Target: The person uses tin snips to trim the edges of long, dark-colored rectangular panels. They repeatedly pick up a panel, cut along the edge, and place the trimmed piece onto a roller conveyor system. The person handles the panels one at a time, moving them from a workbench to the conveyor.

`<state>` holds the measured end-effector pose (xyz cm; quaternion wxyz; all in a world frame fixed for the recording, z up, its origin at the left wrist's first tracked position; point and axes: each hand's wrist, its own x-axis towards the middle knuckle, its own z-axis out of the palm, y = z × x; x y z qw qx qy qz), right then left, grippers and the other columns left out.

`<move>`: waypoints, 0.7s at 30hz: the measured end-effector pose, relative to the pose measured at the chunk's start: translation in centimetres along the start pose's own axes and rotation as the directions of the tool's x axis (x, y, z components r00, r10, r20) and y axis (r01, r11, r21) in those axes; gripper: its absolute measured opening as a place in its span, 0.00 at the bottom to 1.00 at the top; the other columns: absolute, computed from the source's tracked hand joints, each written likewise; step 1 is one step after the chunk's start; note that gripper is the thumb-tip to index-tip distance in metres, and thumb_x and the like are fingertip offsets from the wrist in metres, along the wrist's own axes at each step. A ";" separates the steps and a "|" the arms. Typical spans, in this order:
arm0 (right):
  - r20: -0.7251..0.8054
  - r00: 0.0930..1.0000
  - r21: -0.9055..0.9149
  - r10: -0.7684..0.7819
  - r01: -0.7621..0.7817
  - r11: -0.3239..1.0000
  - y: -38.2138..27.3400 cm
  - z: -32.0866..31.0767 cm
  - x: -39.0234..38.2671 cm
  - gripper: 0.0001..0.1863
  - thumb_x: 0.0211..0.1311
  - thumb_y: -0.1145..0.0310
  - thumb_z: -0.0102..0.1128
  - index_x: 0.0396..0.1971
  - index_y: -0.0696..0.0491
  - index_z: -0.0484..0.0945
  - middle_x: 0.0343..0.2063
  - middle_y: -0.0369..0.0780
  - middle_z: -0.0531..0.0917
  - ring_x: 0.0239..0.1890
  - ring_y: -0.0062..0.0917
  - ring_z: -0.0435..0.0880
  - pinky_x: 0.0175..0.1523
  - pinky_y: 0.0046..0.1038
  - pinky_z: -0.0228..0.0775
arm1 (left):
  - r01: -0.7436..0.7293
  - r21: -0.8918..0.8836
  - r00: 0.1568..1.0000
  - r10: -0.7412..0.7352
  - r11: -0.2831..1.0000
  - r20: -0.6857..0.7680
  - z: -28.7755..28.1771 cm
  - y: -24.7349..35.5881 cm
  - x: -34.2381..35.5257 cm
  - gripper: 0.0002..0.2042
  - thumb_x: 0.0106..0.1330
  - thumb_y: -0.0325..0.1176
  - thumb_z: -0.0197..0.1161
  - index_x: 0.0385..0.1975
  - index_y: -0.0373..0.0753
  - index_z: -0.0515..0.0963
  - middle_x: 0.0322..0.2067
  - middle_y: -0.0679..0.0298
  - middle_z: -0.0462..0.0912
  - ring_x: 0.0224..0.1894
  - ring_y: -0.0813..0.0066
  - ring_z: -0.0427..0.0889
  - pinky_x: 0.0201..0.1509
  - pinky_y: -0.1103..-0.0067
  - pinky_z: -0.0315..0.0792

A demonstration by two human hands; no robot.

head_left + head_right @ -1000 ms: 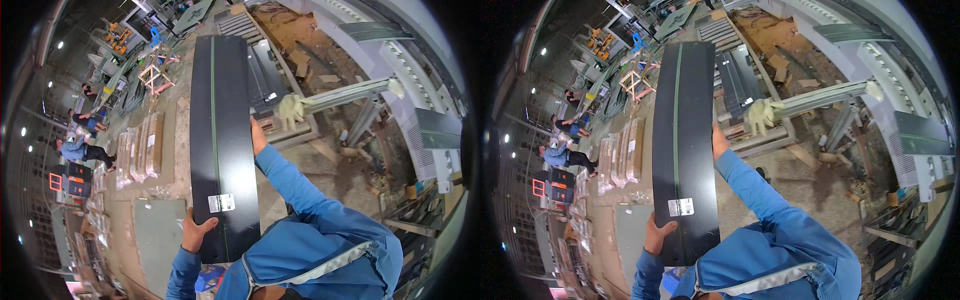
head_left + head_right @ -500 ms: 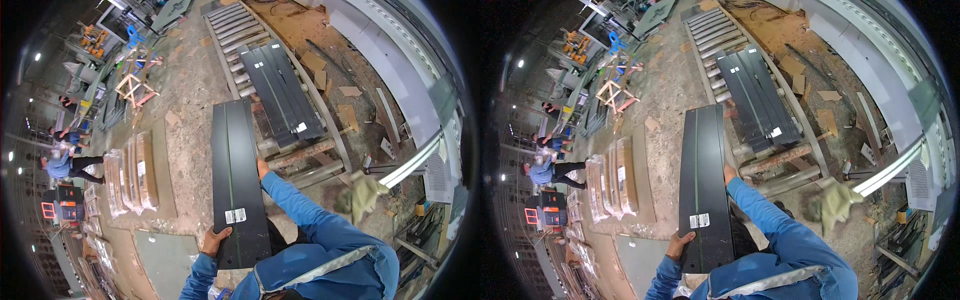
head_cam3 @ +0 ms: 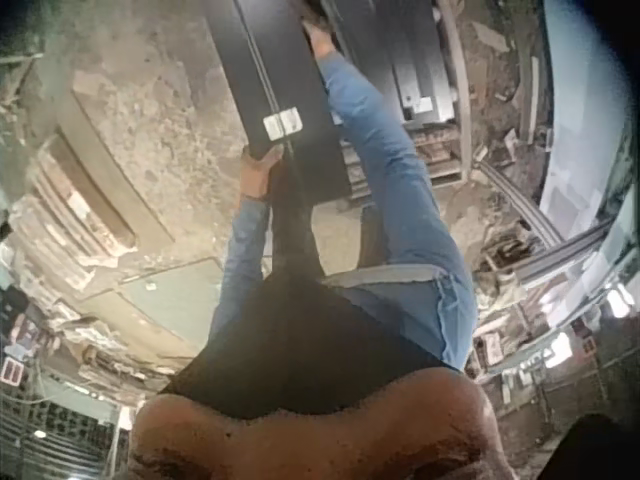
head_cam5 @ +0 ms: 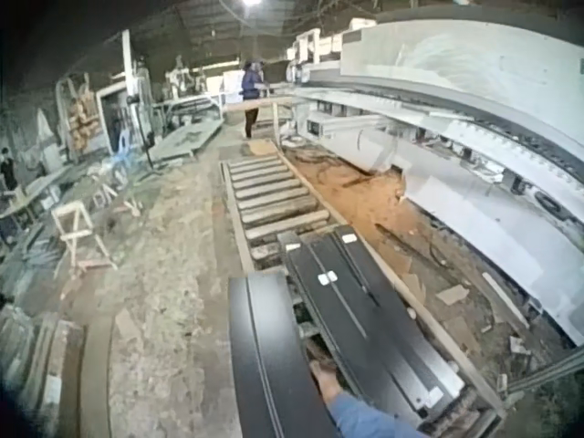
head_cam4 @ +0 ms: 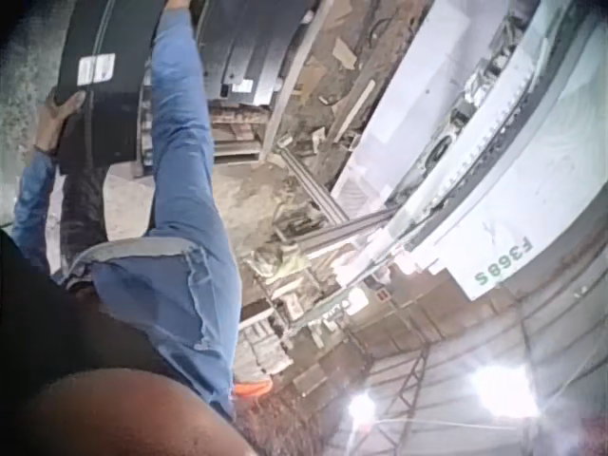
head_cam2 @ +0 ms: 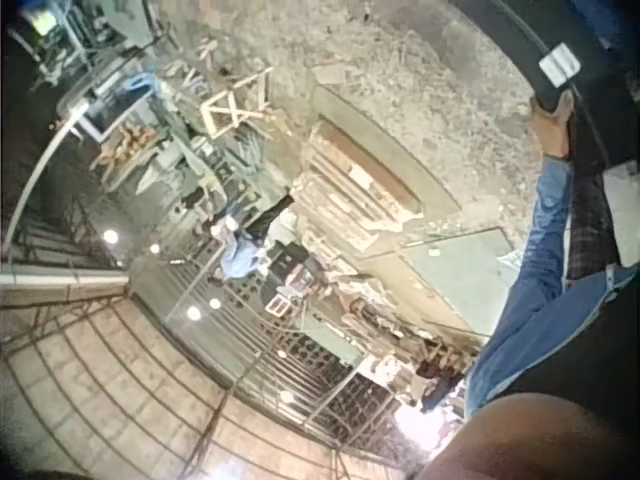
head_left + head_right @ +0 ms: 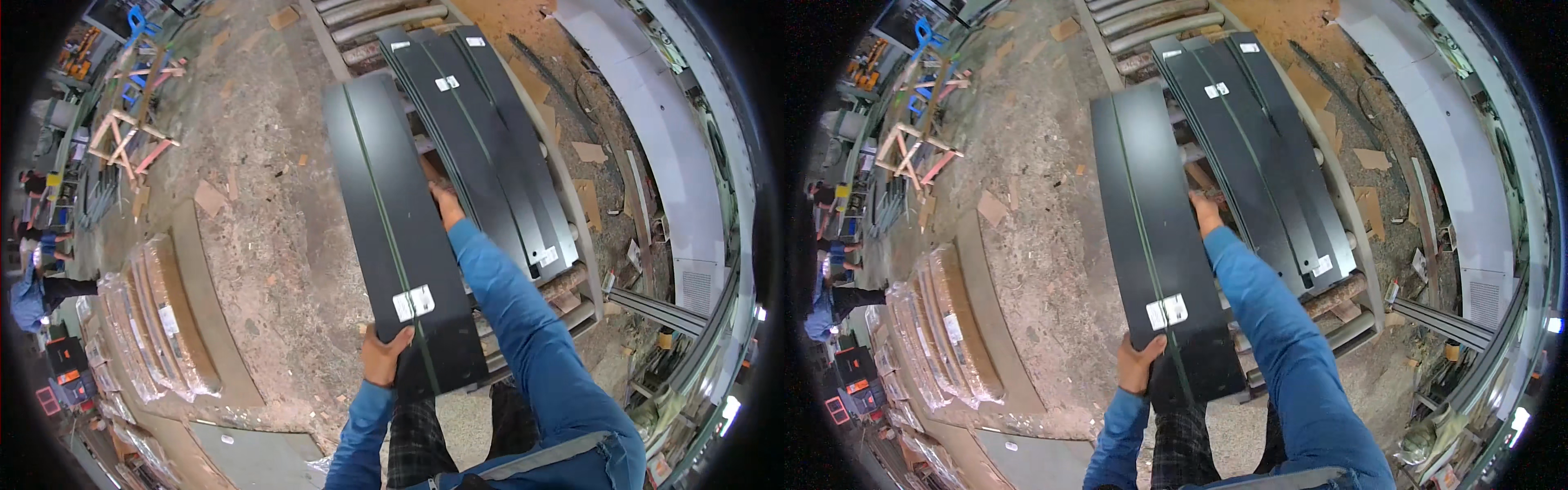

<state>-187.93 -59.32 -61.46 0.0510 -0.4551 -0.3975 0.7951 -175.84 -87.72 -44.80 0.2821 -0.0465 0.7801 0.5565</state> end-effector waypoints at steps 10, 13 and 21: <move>0.227 0.478 -0.855 -0.848 0.515 0.062 -6.3 1.3 2.1 0.21 0.60 0.58 0.54 0.47 0.59 0.73 0.48 0.55 0.72 0.52 0.50 0.69 0.57 0.40 0.61 | 0.029 -0.074 0.994 -0.021 0.997 0.110 7.9 -5.6 17.7 0.33 0.46 0.44 0.73 0.46 0.26 0.67 0.38 0.49 0.79 0.39 0.61 0.80 0.42 0.74 0.73; 0.235 0.436 -0.937 -0.869 0.339 -0.084 -9.2 -1.8 -2.7 0.23 0.57 0.58 0.58 0.49 0.55 0.71 0.53 0.55 0.67 0.58 0.48 0.63 0.61 0.44 0.55 | 0.015 -0.039 0.994 -0.010 0.999 0.112 9.3 -10.1 20.4 0.37 0.45 0.46 0.73 0.48 0.25 0.64 0.42 0.45 0.77 0.43 0.58 0.79 0.46 0.73 0.72; 0.041 0.675 -0.983 -0.736 -0.104 -0.151 -2.4 -19.8 4.4 0.41 0.61 0.39 0.42 0.65 0.53 0.50 0.65 0.54 0.50 0.68 0.47 0.45 0.64 0.56 0.40 | 0.150 -0.253 0.980 -0.110 0.956 0.165 11.4 -10.8 22.0 0.33 0.49 0.42 0.71 0.50 0.30 0.66 0.43 0.52 0.76 0.44 0.64 0.77 0.49 0.75 0.70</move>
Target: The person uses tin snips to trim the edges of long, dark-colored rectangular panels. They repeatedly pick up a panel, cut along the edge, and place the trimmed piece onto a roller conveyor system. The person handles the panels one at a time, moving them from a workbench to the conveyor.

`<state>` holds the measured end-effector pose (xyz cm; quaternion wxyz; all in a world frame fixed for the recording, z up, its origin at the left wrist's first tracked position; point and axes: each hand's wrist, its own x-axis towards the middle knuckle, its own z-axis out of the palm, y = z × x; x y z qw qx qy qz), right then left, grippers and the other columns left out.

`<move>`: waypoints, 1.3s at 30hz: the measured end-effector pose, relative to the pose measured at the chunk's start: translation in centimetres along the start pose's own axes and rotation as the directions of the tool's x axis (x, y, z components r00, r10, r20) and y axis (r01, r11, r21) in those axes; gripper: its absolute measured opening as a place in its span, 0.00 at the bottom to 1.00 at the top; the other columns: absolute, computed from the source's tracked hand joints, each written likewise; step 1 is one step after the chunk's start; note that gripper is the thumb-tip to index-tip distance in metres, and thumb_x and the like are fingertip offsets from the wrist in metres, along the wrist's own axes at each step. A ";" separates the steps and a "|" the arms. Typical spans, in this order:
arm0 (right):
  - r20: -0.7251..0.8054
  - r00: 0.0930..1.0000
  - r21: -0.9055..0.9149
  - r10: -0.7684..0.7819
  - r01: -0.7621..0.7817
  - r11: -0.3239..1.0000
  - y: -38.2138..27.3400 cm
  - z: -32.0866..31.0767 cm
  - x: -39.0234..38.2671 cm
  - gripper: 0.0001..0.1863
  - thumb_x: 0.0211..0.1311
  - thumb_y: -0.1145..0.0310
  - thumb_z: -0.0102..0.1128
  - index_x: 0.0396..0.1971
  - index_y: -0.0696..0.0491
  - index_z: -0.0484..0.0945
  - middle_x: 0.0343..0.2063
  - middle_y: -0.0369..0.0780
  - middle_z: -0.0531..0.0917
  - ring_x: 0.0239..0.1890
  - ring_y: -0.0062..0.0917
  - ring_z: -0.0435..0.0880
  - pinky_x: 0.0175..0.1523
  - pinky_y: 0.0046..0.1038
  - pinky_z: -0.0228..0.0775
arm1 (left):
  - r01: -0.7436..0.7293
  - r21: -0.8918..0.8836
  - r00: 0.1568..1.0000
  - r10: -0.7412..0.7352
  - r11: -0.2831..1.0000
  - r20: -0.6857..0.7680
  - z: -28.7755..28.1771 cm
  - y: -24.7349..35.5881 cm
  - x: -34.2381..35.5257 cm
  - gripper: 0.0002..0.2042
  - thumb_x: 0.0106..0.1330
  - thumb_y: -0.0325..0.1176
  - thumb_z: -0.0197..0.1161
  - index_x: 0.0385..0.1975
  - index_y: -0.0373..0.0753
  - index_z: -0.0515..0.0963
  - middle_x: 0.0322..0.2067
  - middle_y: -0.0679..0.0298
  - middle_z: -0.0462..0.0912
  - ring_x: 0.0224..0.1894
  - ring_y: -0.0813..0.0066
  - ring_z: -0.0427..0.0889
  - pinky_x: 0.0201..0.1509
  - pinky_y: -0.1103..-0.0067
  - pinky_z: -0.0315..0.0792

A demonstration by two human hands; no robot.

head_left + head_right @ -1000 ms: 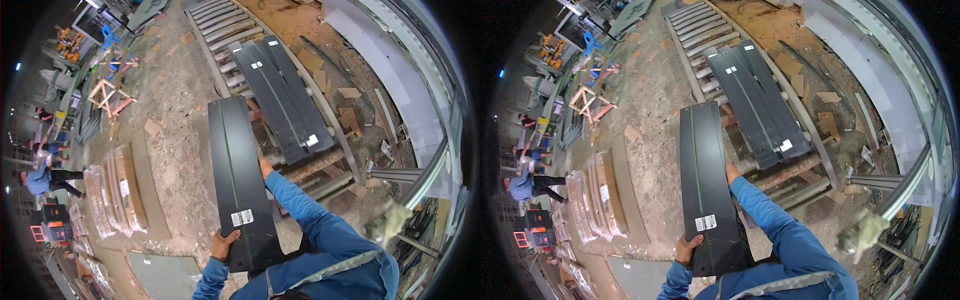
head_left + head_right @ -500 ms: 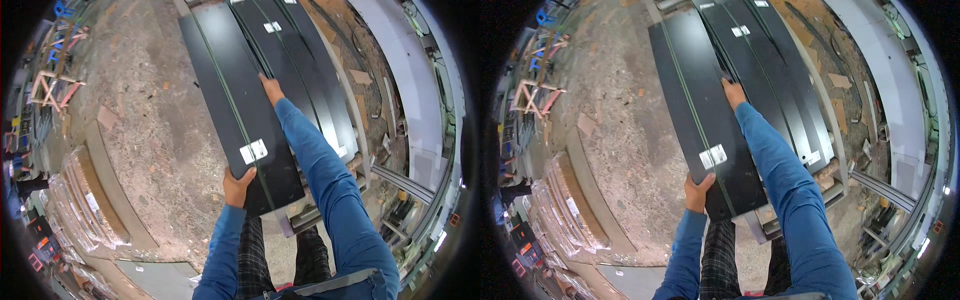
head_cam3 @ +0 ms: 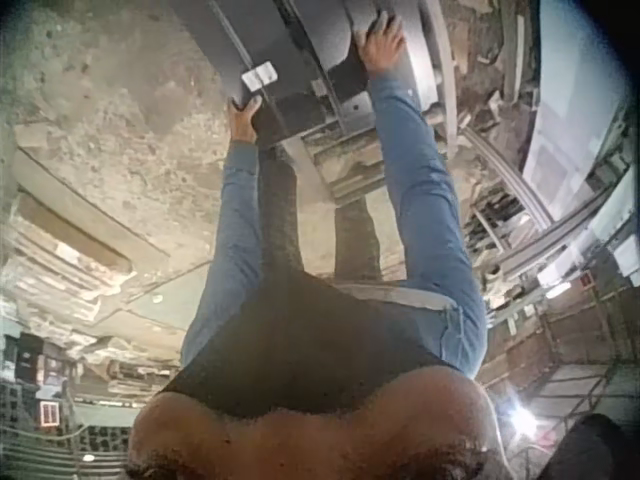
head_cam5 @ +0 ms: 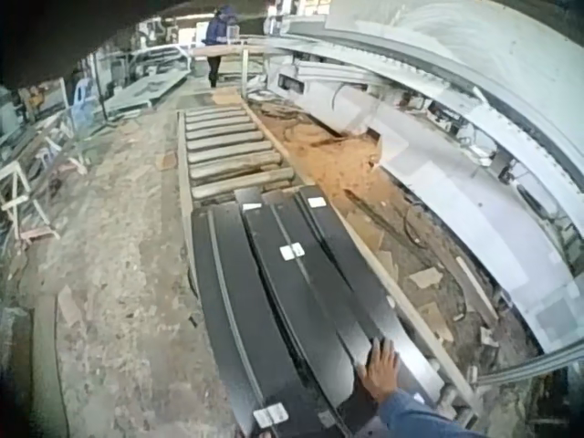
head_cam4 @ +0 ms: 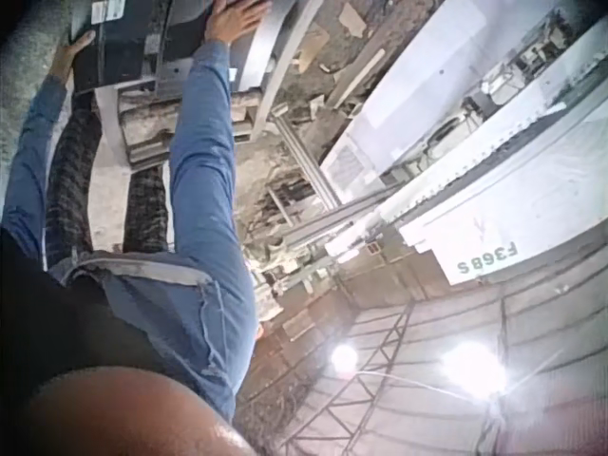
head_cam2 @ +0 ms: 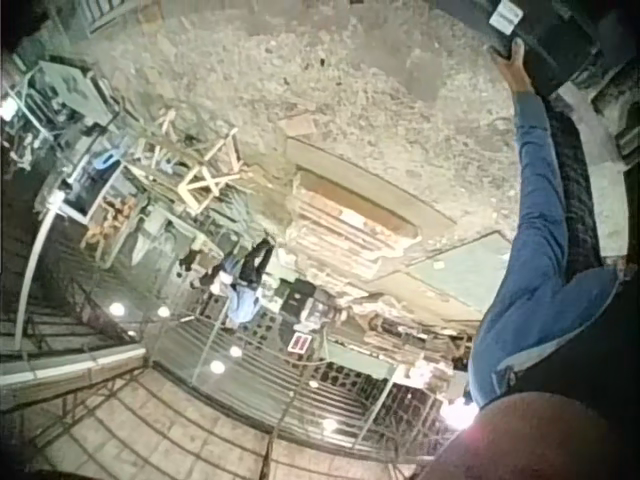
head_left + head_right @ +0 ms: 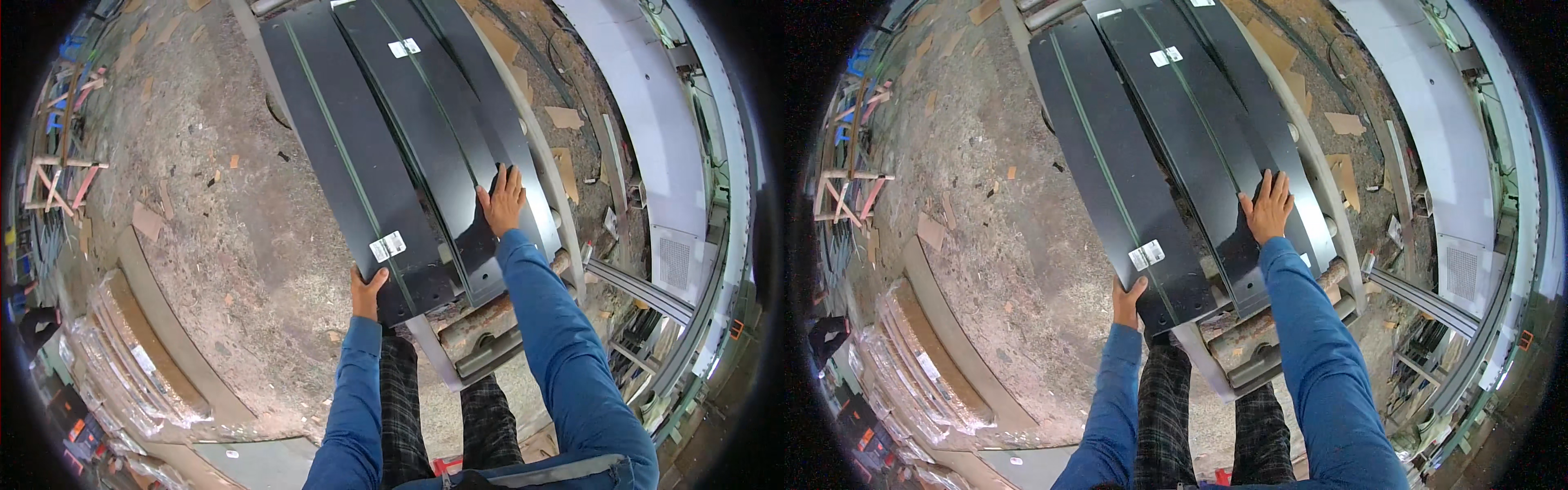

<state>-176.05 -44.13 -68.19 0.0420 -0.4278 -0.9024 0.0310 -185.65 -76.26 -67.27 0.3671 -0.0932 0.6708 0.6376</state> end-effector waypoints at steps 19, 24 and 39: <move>0.037 0.999 0.024 0.002 -0.003 1.000 -2.1 1.0 2.3 0.40 0.61 0.40 0.42 0.64 0.56 0.51 0.66 0.51 0.48 0.69 0.43 0.43 0.66 0.52 0.37 | -0.031 0.107 0.999 0.033 0.994 -0.012 1.8 -3.2 0.2 0.38 0.48 0.45 0.73 0.52 0.25 0.63 0.47 0.48 0.73 0.48 0.57 0.74 0.51 0.70 0.69; -0.051 0.998 0.027 0.027 -0.026 0.999 -0.1 0.8 1.9 0.39 0.60 0.43 0.46 0.62 0.56 0.54 0.65 0.50 0.52 0.68 0.41 0.47 0.66 0.50 0.40 | -0.066 0.824 0.993 -0.044 0.563 0.109 3.7 3.2 4.7 0.38 0.61 0.58 0.53 0.51 0.21 0.63 0.50 0.38 0.70 0.53 0.47 0.71 0.54 0.65 0.66; 0.277 0.834 0.186 -0.478 0.441 0.878 3.0 -31.8 -1.8 0.24 0.59 0.48 0.50 0.46 0.50 0.75 0.36 0.42 0.79 0.49 0.35 0.73 0.61 0.46 0.49 | -0.521 0.853 0.853 0.011 -0.018 0.522 -14.2 -0.5 3.8 0.22 0.68 0.43 0.46 0.55 0.35 0.67 0.52 0.50 0.69 0.53 0.58 0.69 0.57 0.68 0.63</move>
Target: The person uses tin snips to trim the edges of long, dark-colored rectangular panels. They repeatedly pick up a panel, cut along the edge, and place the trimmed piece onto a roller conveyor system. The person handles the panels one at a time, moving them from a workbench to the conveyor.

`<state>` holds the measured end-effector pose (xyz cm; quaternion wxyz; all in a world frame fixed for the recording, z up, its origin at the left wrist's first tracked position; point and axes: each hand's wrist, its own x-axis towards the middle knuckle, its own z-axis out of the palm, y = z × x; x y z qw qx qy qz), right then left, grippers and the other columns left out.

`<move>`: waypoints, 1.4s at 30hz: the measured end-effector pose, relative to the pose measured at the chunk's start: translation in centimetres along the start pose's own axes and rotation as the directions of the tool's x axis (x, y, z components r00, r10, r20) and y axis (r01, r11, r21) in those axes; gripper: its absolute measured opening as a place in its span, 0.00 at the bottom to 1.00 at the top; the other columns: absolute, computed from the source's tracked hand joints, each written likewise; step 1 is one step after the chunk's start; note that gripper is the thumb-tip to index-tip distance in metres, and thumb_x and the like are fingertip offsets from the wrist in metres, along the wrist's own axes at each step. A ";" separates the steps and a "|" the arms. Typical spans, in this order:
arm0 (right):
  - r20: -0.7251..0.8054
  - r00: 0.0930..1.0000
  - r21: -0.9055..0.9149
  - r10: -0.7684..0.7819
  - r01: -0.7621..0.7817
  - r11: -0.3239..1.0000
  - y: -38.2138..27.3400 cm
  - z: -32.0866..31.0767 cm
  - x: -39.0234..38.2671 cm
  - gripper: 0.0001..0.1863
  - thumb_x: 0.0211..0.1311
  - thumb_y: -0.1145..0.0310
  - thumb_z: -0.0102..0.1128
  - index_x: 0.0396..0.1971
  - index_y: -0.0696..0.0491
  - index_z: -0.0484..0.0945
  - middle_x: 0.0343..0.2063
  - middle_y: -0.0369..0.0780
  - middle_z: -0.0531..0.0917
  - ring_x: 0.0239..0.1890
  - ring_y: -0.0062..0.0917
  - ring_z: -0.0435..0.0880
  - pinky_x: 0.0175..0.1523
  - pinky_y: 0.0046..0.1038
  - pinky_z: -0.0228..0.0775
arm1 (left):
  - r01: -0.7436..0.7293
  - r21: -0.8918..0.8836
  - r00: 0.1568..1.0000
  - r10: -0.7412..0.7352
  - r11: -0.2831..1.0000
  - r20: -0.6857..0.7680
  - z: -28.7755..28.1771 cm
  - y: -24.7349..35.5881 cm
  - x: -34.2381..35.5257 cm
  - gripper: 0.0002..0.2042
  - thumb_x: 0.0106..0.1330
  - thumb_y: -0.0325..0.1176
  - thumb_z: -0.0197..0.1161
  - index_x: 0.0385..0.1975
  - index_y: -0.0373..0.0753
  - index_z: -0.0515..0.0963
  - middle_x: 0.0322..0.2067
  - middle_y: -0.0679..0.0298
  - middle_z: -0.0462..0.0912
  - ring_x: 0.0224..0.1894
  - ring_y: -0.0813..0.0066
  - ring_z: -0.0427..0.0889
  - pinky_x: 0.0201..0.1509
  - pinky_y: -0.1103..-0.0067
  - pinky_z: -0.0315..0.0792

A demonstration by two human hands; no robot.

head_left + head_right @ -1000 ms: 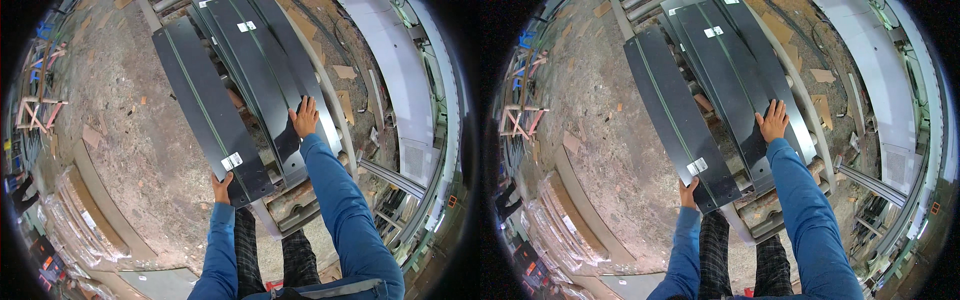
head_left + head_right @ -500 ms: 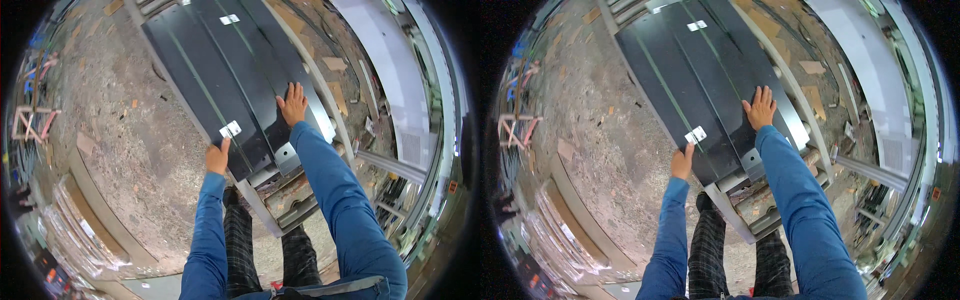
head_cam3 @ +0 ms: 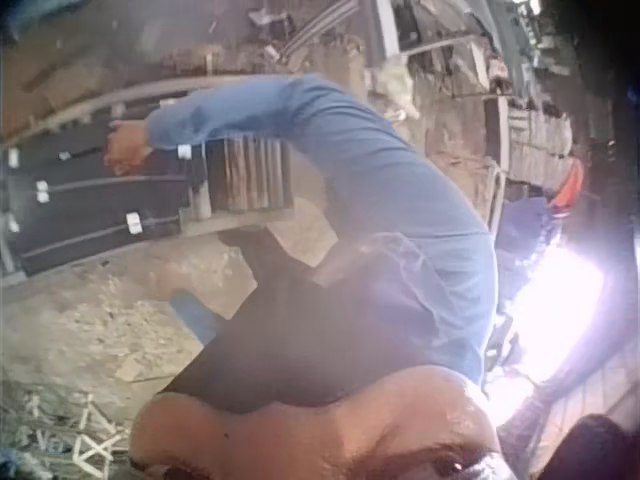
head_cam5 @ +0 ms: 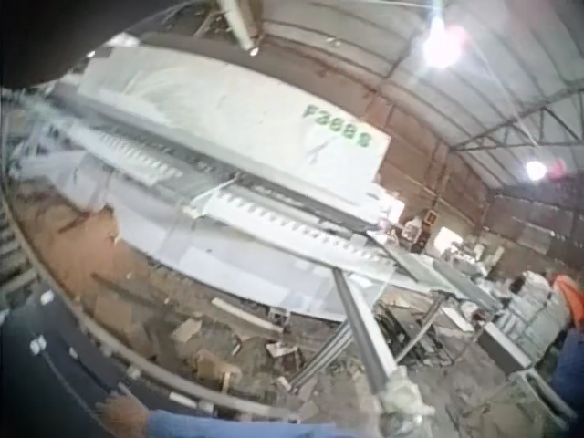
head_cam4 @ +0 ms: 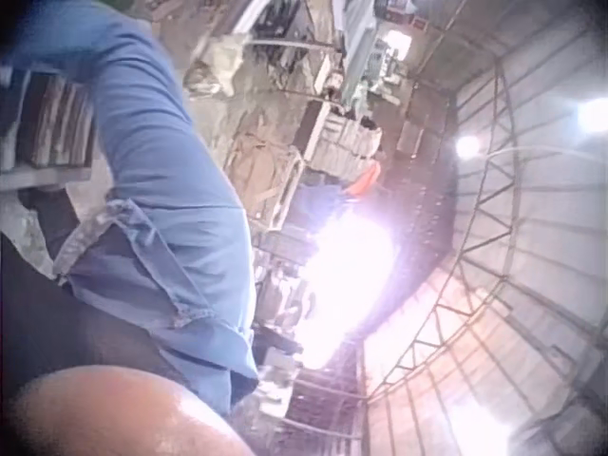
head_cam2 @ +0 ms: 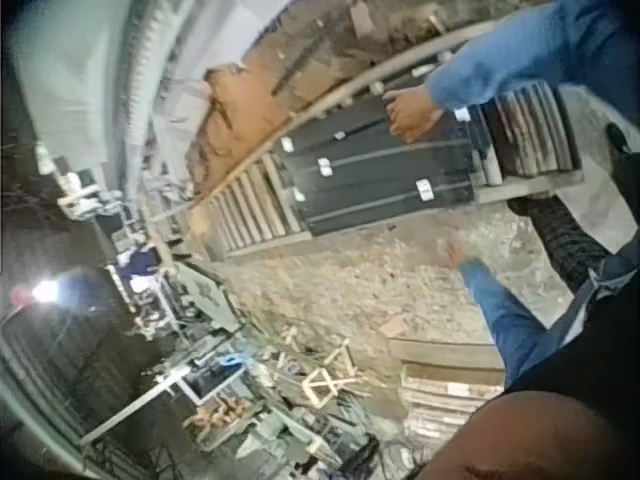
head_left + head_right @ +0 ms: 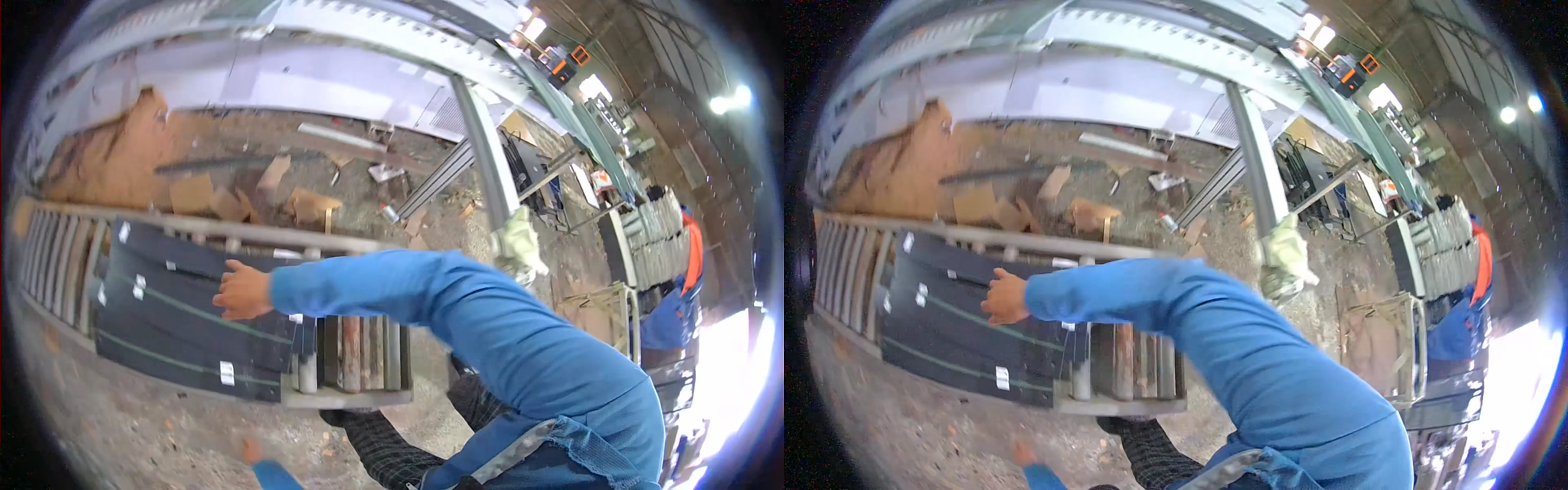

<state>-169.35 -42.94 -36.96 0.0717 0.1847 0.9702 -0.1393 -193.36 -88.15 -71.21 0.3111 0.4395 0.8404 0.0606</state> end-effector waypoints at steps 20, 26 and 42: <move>-0.773 -0.114 0.431 0.624 -0.816 0.385 39.6 -7.0 -113.6 0.19 0.61 0.56 0.49 0.23 0.58 0.74 0.22 0.48 0.78 0.28 0.43 0.77 0.33 0.37 0.65 | -0.453 -0.744 0.787 0.612 0.491 -0.075 -13.6 104.0 -15.7 0.10 0.65 0.39 0.56 0.30 0.38 0.75 0.21 0.66 0.77 0.23 0.80 0.75 0.25 0.83 0.70; -0.307 -0.672 0.908 0.674 -0.419 -0.004 62.1 -16.0 -114.3 0.34 0.60 0.45 0.47 0.30 0.70 0.76 0.31 0.59 0.80 0.35 0.45 0.82 0.36 0.39 0.74 | -0.912 0.120 0.314 0.856 0.392 -0.410 -6.9 139.1 -14.9 0.14 0.58 0.40 0.58 0.27 0.32 0.74 0.29 0.47 0.79 0.35 0.49 0.78 0.40 0.62 0.70; 0.393 -0.565 0.880 0.726 0.459 -0.119 75.2 -16.1 -108.3 0.20 0.64 0.58 0.51 0.35 0.64 0.77 0.34 0.45 0.81 0.36 0.30 0.79 0.42 0.33 0.70 | -0.598 -0.305 0.742 0.656 0.741 0.139 12.4 177.7 12.6 0.36 0.58 0.60 0.53 0.35 0.21 0.76 0.34 0.43 0.81 0.38 0.53 0.80 0.44 0.66 0.72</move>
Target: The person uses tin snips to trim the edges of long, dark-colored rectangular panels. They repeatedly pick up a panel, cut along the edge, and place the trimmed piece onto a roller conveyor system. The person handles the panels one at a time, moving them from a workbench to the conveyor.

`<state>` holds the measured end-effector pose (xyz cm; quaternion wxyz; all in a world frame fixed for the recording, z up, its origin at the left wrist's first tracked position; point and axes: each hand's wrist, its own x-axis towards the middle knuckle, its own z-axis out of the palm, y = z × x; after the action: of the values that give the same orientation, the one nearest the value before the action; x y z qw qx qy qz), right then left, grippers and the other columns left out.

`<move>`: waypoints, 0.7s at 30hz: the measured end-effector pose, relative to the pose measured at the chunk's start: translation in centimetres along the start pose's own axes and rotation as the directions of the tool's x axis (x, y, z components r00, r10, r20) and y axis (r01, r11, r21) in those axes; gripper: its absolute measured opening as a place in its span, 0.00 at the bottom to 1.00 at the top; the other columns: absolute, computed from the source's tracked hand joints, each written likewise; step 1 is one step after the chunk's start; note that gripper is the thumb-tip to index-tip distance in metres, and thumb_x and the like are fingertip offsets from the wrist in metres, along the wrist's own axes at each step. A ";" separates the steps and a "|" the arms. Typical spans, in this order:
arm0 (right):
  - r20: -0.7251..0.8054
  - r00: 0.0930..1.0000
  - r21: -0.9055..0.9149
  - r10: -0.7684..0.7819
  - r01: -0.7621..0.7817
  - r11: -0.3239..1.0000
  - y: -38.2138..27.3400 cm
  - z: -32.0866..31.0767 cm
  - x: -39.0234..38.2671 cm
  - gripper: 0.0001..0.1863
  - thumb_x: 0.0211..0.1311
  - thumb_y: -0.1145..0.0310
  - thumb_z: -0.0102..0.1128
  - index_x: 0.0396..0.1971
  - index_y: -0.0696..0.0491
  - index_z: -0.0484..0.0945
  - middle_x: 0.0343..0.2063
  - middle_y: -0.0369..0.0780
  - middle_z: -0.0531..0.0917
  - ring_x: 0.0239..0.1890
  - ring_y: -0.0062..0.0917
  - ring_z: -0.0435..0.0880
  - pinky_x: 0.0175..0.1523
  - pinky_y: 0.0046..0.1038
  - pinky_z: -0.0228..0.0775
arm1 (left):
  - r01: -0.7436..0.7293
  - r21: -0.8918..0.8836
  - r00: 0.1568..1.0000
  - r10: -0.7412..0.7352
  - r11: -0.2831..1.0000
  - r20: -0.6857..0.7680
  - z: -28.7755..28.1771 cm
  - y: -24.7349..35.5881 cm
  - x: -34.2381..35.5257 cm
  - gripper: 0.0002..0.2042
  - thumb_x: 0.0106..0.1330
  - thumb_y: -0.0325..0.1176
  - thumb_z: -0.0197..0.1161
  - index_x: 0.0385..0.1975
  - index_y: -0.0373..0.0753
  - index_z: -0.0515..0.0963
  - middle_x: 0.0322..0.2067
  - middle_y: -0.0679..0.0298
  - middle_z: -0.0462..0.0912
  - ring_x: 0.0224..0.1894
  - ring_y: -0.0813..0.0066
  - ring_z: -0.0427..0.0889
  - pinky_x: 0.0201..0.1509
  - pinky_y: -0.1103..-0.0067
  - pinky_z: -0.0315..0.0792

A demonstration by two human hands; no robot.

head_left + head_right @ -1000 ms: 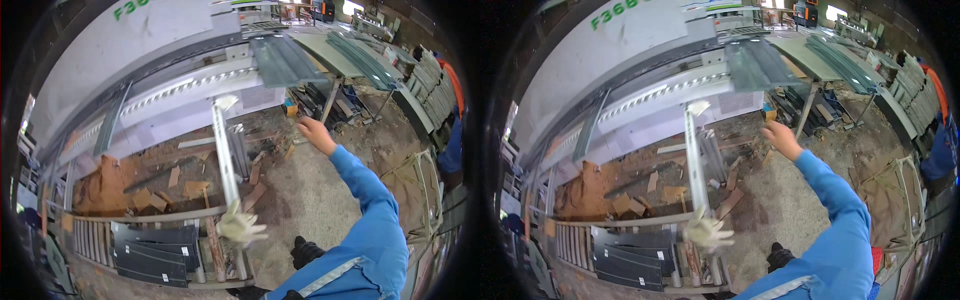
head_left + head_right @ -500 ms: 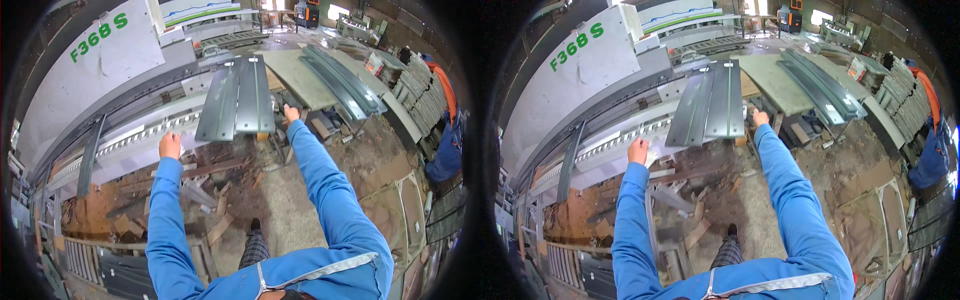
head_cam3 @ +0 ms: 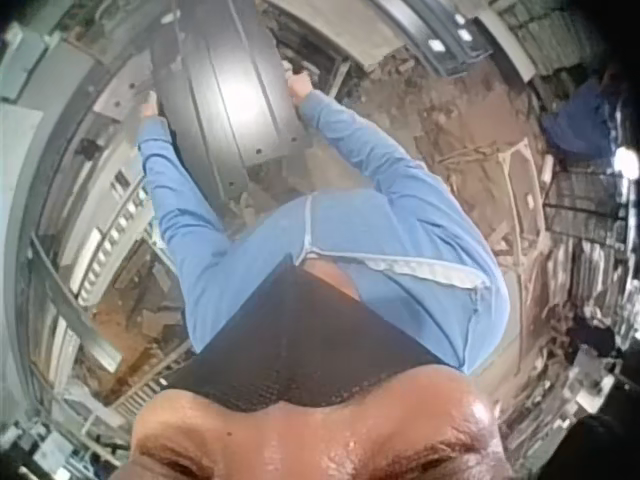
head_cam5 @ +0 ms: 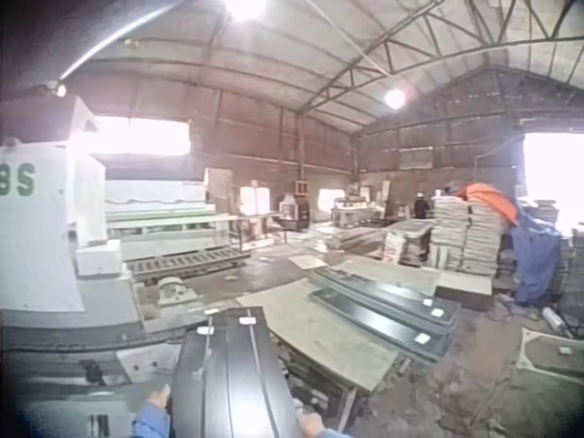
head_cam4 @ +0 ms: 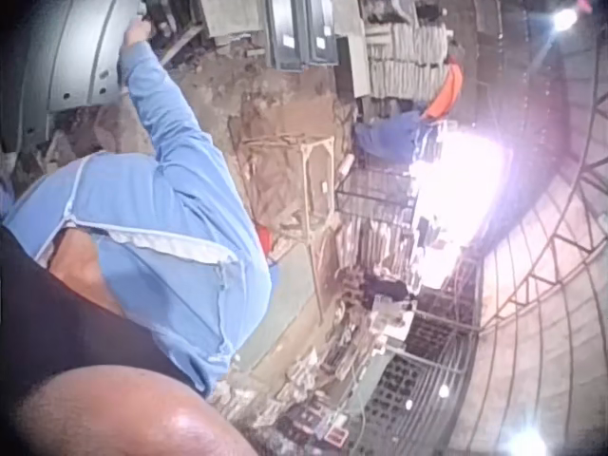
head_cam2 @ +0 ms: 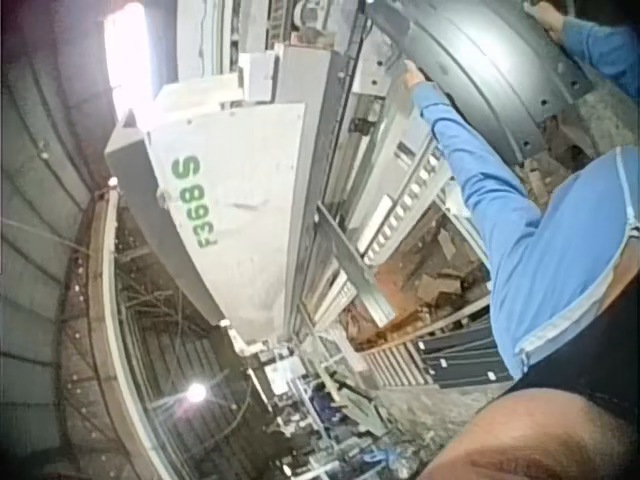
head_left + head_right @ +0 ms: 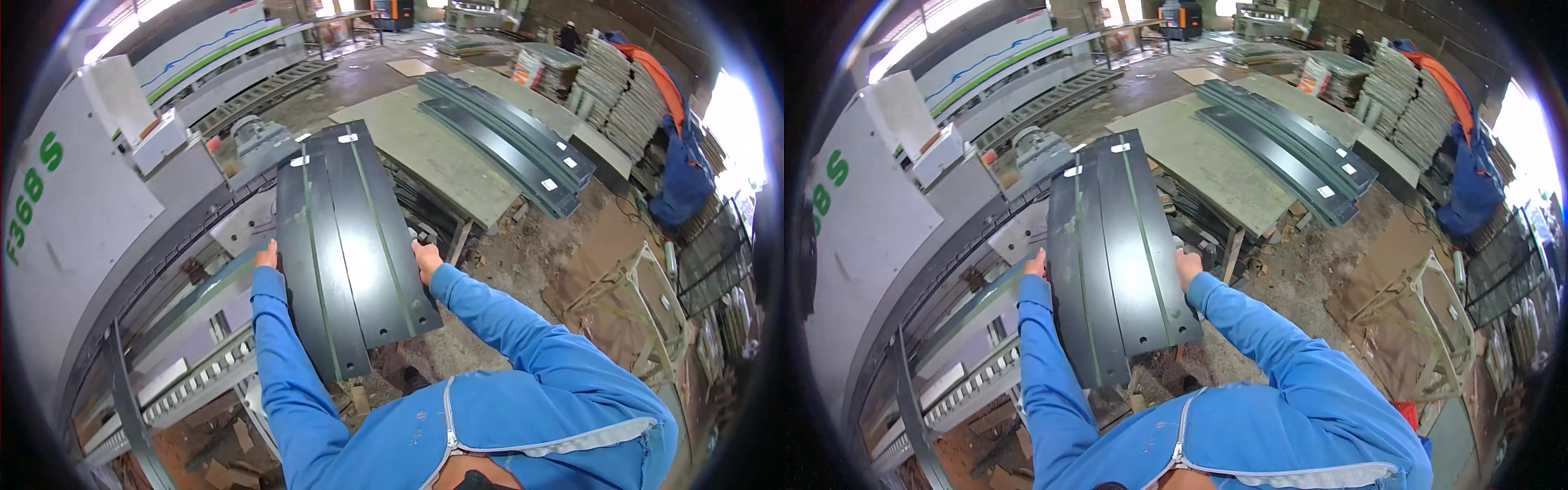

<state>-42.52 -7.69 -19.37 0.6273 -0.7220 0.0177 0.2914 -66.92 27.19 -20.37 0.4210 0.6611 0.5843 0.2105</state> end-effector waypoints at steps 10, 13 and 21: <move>0.105 0.993 0.108 -0.048 0.036 0.993 -7.0 -9.4 -2.7 0.20 0.57 0.62 0.62 0.30 0.68 0.76 0.25 0.45 0.81 0.23 0.29 0.79 0.31 0.35 0.71 | -0.187 0.044 0.980 0.189 0.981 -0.066 0.0 -1.1 -2.7 0.32 0.63 0.56 0.49 0.32 0.22 0.77 0.31 0.40 0.80 0.37 0.49 0.79 0.43 0.64 0.68; 0.131 0.990 0.059 0.048 -0.056 0.997 -8.8 -12.9 -4.8 0.18 0.57 0.63 0.61 0.31 0.68 0.77 0.25 0.46 0.82 0.23 0.31 0.81 0.31 0.35 0.72 | -0.220 0.114 0.969 0.230 0.969 -0.087 1.1 -1.8 -2.4 0.35 0.63 0.58 0.45 0.28 0.22 0.77 0.28 0.37 0.78 0.35 0.46 0.78 0.43 0.63 0.67; 0.066 0.996 0.204 0.053 -0.066 0.977 -13.1 -25.3 -1.9 0.17 0.56 0.60 0.61 0.33 0.62 0.79 0.27 0.45 0.83 0.25 0.32 0.82 0.34 0.35 0.74 | -0.193 -0.319 0.933 0.274 0.928 0.233 3.7 2.6 -7.3 0.30 0.64 0.52 0.51 0.32 0.21 0.77 0.27 0.53 0.82 0.30 0.68 0.79 0.34 0.70 0.69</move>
<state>-28.87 -28.76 -5.67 0.6899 -0.6433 0.0504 0.3281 -64.16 19.25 -18.77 0.5616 0.6800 0.3997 0.2499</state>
